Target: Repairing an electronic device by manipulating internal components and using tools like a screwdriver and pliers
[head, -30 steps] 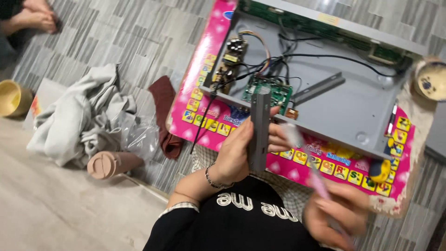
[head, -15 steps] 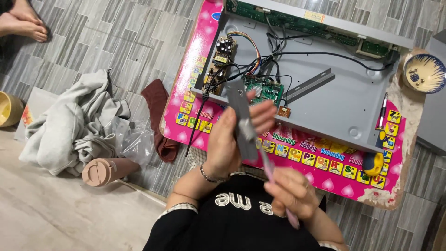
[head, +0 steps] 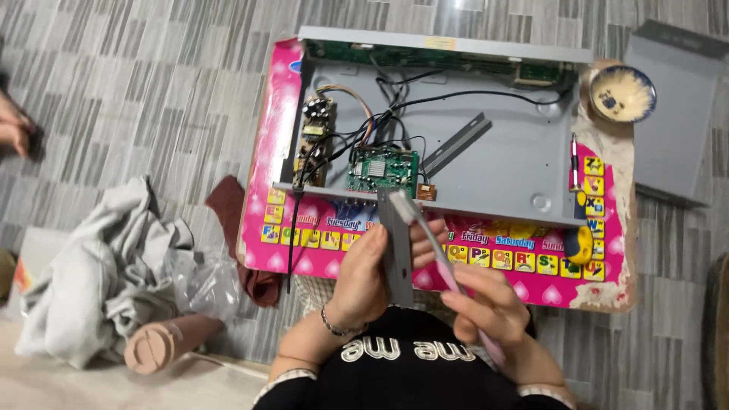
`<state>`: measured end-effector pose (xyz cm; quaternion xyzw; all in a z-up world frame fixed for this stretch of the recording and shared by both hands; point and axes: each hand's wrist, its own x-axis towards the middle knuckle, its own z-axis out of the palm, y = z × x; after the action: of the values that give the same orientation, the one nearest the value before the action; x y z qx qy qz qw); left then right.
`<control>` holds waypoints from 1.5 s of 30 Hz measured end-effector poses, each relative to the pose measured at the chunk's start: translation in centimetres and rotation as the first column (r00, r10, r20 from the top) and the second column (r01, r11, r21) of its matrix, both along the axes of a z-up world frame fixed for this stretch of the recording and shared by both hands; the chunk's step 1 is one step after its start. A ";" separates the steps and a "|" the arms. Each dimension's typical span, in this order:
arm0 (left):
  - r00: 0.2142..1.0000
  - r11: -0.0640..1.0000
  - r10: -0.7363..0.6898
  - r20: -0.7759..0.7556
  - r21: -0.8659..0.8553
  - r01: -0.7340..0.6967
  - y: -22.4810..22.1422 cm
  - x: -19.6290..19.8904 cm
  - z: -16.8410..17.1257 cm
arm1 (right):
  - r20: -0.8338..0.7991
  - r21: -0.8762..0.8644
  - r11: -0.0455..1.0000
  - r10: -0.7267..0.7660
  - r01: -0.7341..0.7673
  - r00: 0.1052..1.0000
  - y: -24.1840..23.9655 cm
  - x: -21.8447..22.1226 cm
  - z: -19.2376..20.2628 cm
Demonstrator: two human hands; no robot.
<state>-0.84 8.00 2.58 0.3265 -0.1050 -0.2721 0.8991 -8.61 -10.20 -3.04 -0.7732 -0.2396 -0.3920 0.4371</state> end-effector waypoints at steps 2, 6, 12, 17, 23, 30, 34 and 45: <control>1.000 1.000 -0.024 -0.007 -0.002 0.024 0.0 0.2 0.3 | -0.031 -0.041 0.999 0.025 -0.026 0.999 -0.1 0.0 0.5; 0.998 0.998 0.060 -0.005 0.030 -0.060 -0.1 1.1 -0.4 | -0.082 -0.115 0.984 0.124 -0.133 0.989 -1.2 -1.3 -1.2; 0.959 0.960 0.272 -0.075 0.089 -0.265 0.0 3.1 -0.4 | -0.188 0.203 0.928 0.350 -0.312 0.918 -3.8 -5.1 0.8; 0.993 0.991 0.113 0.017 0.066 -0.114 -1.8 1.2 -1.3 | -0.087 0.217 0.972 0.110 -0.089 0.990 -3.4 -2.4 -1.1; 0.997 0.999 0.053 -0.056 0.000 -0.053 -2.1 1.9 -1.7 | -0.178 -0.023 0.992 0.116 -0.122 0.977 -3.7 -3.1 -0.6; 0.999 0.998 0.048 0.016 0.048 -0.049 -3.2 1.7 -2.1 | -0.291 0.072 0.995 0.088 -0.070 0.953 -4.2 -4.3 1.7; 0.993 0.995 0.098 -0.064 -0.010 -0.099 -4.9 0.7 -3.1 | 0.123 -0.145 0.989 0.044 -0.026 0.991 -1.4 2.5 3.0; 0.923 0.920 0.377 -0.073 -0.081 -0.383 -3.9 4.9 -4.8 | 0.190 -0.351 0.936 0.048 0.022 0.981 -0.3 -1.2 1.5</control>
<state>4.05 4.14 -2.19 0.2904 -0.0273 -0.0963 0.9517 -9.80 -10.53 -1.50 -0.7949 -0.3527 -0.4140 0.2691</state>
